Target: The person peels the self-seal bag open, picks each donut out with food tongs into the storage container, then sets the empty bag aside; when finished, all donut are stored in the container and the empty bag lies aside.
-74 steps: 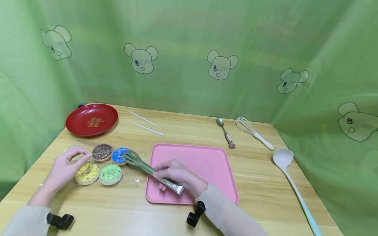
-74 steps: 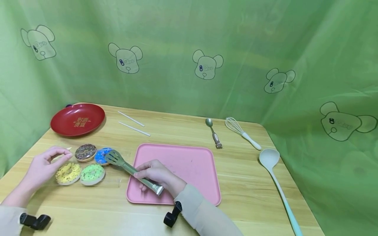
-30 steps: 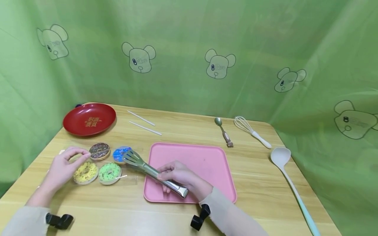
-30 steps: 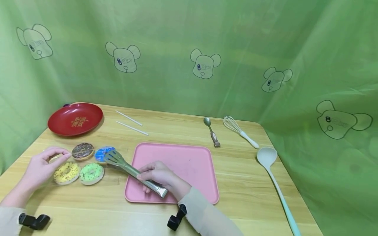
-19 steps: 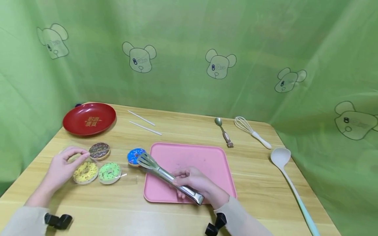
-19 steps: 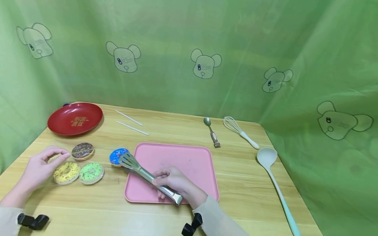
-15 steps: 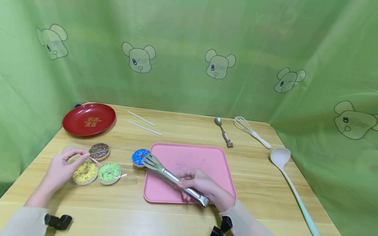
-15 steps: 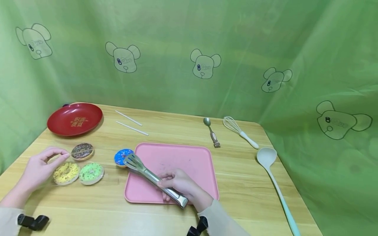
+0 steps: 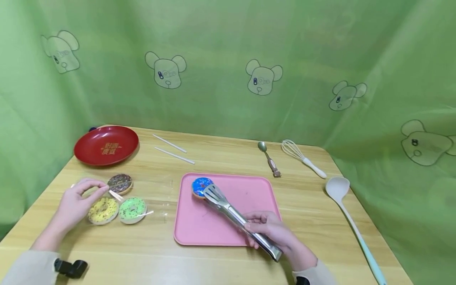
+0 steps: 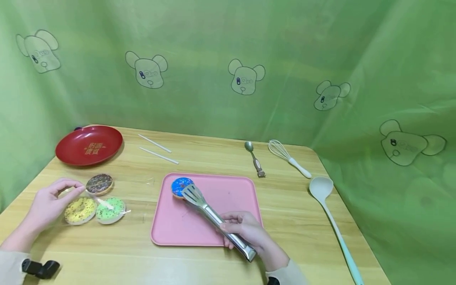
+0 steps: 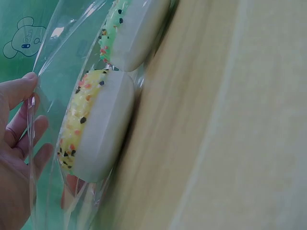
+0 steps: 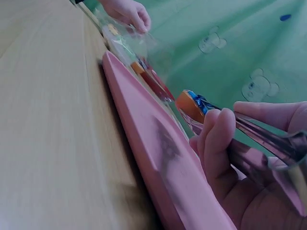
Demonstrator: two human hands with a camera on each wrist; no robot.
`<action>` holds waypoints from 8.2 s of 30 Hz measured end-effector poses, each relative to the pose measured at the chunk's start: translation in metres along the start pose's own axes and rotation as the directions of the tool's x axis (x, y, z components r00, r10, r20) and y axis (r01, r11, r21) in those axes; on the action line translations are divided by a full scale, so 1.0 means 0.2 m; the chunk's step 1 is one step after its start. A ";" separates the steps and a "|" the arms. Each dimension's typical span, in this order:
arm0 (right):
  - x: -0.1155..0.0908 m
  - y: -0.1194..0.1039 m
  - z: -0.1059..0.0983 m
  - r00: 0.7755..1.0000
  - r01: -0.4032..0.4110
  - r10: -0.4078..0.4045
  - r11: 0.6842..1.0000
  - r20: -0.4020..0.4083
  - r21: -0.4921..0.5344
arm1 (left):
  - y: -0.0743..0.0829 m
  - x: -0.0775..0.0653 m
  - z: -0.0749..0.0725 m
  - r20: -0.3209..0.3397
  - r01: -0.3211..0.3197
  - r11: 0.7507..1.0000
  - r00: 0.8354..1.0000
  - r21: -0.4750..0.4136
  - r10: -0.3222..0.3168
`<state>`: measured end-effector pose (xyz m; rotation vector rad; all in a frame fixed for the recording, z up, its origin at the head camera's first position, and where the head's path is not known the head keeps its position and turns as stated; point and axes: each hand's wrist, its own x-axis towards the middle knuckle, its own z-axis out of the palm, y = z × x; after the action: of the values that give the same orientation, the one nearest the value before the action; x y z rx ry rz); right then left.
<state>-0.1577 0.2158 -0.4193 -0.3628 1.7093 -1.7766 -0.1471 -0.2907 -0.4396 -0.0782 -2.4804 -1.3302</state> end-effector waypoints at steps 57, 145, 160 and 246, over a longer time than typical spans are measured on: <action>-0.38 0.07 -0.22 0.976 -0.096 0.108 0.993 -0.187 0.072 | -0.02 -0.01 -0.01 -0.018 0.001 1.000 1.000 -0.012 -0.002; 0.64 -0.05 0.47 0.984 -0.132 0.153 0.970 0.089 -0.204 | 0.02 -0.02 0.01 -0.012 0.007 0.998 1.000 0.056 -0.006; 0.57 -0.07 0.46 0.988 -0.105 0.122 0.981 0.100 -0.162 | 0.00 -0.01 0.01 -0.010 0.005 1.000 1.000 -0.013 -0.006; -0.64 0.16 -0.22 0.904 -0.210 0.173 0.976 -0.391 -0.052 | 0.01 -0.06 -0.04 -0.095 0.008 0.998 0.995 0.064 -0.002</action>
<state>-0.0791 0.3300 -0.4257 0.1284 2.0242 -1.7047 -0.1323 -0.2940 -0.4373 0.0065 -2.4427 -1.2260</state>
